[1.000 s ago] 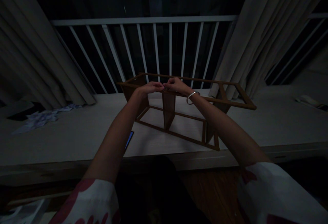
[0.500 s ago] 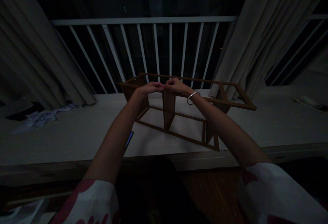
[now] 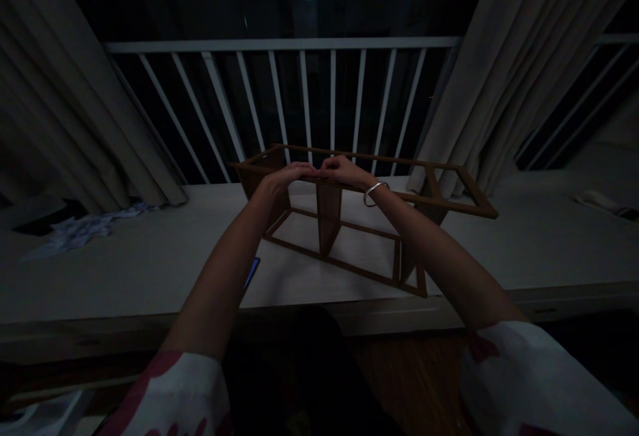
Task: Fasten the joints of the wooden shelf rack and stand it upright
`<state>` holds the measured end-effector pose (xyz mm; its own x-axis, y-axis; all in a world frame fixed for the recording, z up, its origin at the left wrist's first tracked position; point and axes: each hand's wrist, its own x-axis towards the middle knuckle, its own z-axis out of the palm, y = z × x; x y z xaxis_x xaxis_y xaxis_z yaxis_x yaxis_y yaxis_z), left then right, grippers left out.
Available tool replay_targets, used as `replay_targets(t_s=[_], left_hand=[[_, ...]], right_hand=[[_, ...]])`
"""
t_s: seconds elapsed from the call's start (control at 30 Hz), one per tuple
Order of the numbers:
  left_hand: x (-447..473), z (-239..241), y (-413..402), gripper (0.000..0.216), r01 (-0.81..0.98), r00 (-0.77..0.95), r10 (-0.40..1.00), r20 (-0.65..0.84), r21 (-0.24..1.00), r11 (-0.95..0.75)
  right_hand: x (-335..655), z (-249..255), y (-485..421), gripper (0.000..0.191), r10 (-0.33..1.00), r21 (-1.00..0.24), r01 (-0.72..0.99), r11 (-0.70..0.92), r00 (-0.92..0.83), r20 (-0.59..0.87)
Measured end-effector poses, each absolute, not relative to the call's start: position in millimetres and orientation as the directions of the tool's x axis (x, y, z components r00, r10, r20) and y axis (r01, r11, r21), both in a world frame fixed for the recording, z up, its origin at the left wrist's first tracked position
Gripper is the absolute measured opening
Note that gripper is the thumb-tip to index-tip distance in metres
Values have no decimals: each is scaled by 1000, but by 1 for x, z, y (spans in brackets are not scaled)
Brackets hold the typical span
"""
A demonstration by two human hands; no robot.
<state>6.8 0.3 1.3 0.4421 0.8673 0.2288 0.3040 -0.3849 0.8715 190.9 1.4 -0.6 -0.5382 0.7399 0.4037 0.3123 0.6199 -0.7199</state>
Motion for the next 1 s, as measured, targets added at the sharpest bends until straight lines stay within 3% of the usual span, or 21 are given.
replay_targets(t_s=[0.43, 0.63, 0.77, 1.0], left_hand=[[19, -16, -4, 13, 189, 183, 867, 464, 848, -494], [16, -5, -31, 14, 89, -73, 812, 579, 815, -573], [13, -1, -84, 16, 48, -178, 835, 520, 852, -521], [27, -21, -261, 27, -35, -69, 891, 449, 891, -452]], right_hand=[[189, 2, 0, 30, 748, -763, 276, 585, -548, 375], [189, 3, -3, 32, 755, -768, 273, 580, -535, 379], [188, 3, -3, 34, 781, -782, 305, 543, -526, 337], [189, 1, 3, 33, 755, -783, 272, 560, -556, 347]])
